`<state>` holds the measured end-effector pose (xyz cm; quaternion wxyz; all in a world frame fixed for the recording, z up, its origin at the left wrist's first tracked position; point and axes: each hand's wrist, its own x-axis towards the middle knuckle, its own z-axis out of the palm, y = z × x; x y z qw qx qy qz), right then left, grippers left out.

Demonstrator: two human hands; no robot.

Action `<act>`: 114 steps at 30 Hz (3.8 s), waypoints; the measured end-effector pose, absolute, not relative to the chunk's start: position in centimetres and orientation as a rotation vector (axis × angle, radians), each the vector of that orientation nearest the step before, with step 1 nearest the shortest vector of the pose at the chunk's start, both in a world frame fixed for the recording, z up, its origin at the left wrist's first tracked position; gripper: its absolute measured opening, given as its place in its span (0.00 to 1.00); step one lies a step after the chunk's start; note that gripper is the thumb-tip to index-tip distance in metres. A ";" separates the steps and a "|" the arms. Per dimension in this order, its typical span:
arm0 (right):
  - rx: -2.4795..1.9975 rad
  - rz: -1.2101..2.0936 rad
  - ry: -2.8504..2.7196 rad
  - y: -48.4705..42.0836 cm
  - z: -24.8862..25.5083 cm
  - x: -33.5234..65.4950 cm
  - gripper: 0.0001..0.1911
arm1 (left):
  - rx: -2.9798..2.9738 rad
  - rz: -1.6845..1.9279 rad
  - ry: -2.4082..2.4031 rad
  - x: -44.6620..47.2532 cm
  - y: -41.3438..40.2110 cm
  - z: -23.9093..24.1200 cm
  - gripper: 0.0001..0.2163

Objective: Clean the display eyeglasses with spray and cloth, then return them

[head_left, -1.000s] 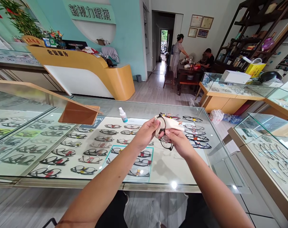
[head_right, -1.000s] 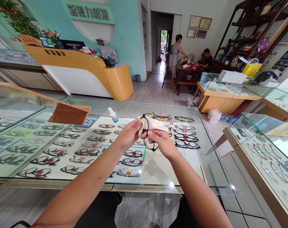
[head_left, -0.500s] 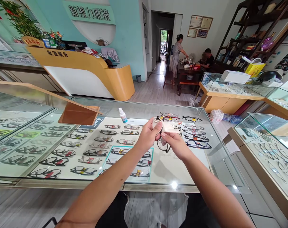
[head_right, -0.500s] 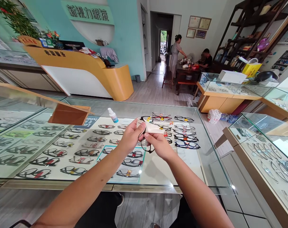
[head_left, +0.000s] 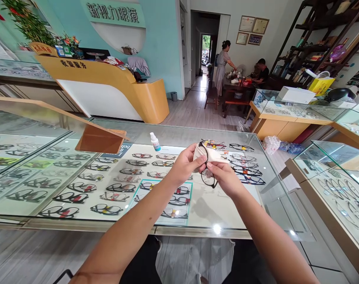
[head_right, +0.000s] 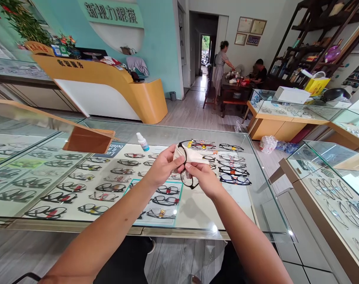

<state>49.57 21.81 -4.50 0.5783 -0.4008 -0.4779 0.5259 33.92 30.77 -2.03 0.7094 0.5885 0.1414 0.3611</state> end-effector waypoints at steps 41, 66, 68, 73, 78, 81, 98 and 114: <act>-0.965 1.186 -1.088 22.5 -5.3 49.4 0.22 | 1.213 0.719 0.312 34.3 32.5 -3.0 0.24; -0.937 1.163 -1.095 22.5 -5.4 48.3 0.23 | 1.149 0.800 0.376 34.7 31.7 -3.1 0.27; -0.936 1.169 -1.083 22.5 -5.5 48.8 0.21 | 1.125 0.748 0.320 34.5 31.7 -2.7 0.23; -0.962 1.134 -1.114 22.1 -5.0 48.4 0.23 | 1.111 0.739 0.327 34.5 31.4 -2.8 0.23; -1.048 1.119 -1.120 21.9 -4.9 47.9 0.26 | 1.133 0.810 0.408 34.7 31.7 -3.2 0.29; -1.009 1.146 -1.073 22.0 -4.9 48.6 0.24 | 1.175 0.704 0.318 34.2 32.2 -2.8 0.25; -1.005 1.157 -1.064 21.8 -4.2 49.7 0.23 | 0.963 0.821 0.387 34.7 32.1 -2.9 0.26; -0.893 0.759 -0.956 20.7 -1.6 51.7 0.17 | 1.156 0.737 0.503 34.5 31.2 -2.9 0.29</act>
